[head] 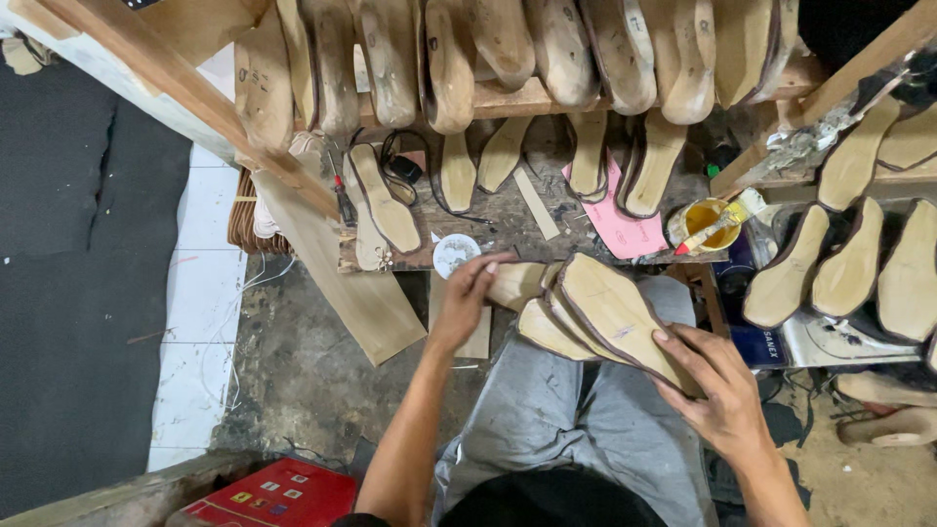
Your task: The person sits on the workshop floor in front of shelves of shoe lasts and stacks shoe insoles one by one into a pile on their lap, then picks up and pairs black rubber outsoles from the floor.
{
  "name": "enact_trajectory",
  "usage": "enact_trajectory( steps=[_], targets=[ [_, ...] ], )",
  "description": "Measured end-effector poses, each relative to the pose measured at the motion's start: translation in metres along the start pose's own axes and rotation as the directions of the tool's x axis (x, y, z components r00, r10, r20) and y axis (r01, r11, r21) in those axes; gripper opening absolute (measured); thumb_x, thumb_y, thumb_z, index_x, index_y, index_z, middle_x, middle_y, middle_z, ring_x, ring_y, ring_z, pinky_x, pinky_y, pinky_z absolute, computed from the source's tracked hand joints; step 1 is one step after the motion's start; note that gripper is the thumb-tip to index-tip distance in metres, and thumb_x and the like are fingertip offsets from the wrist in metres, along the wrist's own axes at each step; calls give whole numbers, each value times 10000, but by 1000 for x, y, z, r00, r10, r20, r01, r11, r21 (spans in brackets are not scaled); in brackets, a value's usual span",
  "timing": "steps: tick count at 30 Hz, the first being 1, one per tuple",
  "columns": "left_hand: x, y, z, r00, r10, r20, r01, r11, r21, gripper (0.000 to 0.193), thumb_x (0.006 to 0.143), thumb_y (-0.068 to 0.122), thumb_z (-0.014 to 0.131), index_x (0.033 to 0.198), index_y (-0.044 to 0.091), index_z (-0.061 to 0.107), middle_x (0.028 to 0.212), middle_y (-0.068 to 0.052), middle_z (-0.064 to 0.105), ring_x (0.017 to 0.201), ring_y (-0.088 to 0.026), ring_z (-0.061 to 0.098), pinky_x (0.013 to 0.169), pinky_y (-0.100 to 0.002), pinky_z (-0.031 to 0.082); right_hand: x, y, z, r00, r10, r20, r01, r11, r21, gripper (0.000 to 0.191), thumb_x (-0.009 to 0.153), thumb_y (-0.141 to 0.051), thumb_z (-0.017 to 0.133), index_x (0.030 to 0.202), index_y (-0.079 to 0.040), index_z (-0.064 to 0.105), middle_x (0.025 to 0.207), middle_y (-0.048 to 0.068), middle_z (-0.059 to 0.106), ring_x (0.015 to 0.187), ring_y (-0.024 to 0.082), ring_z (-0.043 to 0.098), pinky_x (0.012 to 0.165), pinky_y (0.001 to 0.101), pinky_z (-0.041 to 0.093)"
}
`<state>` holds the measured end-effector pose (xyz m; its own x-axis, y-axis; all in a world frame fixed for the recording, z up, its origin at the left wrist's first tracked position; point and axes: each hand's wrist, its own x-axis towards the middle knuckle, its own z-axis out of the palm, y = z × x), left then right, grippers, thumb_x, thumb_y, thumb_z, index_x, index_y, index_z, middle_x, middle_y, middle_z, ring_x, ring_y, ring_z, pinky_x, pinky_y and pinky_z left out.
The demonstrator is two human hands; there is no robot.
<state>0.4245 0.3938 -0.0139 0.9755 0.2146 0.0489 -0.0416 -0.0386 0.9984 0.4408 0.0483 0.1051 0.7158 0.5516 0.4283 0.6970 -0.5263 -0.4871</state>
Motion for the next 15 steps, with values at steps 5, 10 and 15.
enact_trajectory(
  steps=[5, 10, 15],
  targets=[
    [7, -36, 61, 981, -54, 187, 115, 937, -330, 358, 1102, 220, 503, 1331, -24, 630, 1176, -40, 693, 1041, -81, 597, 948, -243, 485, 0, 3, 9, 997, 61, 49, -58, 997, -59, 733, 611, -127, 865, 1310, -116, 643, 1272, 135, 647, 1092, 349, 639, 898, 432, 535],
    [35, -75, 63, 936, -264, 234, 336, 867, -367, 457, 1134, 311, 466, 1283, -75, 662, 1127, -55, 721, 1008, -102, 639, 918, -246, 513, -4, 6, 30, 959, 272, 79, -264, 960, -93, 811, 620, -146, 869, 1386, -133, 604, 1346, 164, 636, 1099, 364, 654, 856, 433, 550],
    [135, -110, -13, 891, 205, -404, -94, 956, 276, 295, 914, 111, 629, 1176, -13, 683, 1091, -157, 752, 983, -260, 735, 887, -368, 592, -5, 4, 45, 929, 364, -68, -369, 927, -70, 736, 700, -139, 849, 1392, -150, 600, 1273, 155, 677, 1110, 350, 676, 931, 414, 549]
  ],
)
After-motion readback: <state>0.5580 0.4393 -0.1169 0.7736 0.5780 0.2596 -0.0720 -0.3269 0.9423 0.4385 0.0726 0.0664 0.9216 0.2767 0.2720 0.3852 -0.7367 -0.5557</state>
